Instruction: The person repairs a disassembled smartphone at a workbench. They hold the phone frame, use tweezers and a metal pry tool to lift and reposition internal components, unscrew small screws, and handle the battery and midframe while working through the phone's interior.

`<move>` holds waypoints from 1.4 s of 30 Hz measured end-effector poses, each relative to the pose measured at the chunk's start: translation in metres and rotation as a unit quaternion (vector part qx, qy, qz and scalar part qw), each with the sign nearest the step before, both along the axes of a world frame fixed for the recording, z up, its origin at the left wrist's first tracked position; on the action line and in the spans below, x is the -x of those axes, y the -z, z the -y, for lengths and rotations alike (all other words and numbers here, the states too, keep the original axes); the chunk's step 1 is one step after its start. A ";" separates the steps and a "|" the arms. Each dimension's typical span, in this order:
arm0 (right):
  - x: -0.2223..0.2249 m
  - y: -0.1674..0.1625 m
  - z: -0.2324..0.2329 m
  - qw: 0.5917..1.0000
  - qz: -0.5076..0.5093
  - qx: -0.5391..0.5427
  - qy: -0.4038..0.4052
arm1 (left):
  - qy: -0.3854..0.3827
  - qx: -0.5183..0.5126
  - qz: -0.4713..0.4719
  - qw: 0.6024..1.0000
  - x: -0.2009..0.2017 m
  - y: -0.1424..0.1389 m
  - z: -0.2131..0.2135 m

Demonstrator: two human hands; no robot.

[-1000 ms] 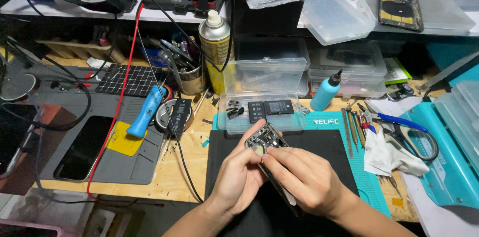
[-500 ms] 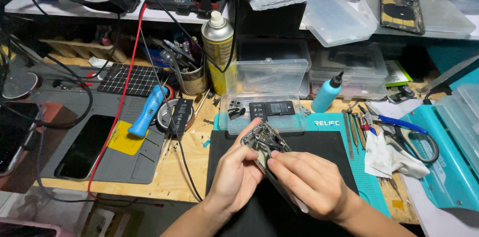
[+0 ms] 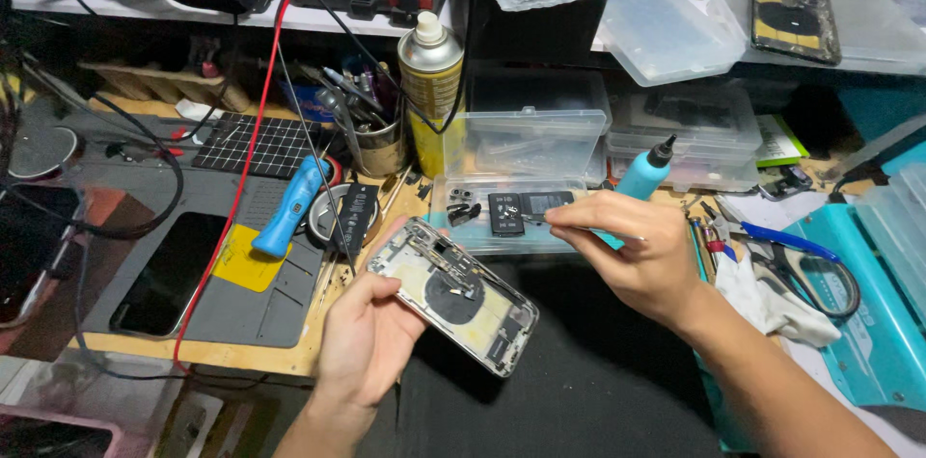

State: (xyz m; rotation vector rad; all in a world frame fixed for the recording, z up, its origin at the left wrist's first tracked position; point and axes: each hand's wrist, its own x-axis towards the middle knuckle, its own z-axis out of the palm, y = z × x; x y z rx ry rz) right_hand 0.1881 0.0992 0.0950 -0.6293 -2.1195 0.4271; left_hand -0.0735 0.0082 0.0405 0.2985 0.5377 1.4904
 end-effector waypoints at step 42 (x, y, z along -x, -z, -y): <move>-0.073 0.038 0.009 0.952 0.013 0.279 0.128 | 0.151 -0.036 -0.041 0.987 -0.108 -0.006 -0.041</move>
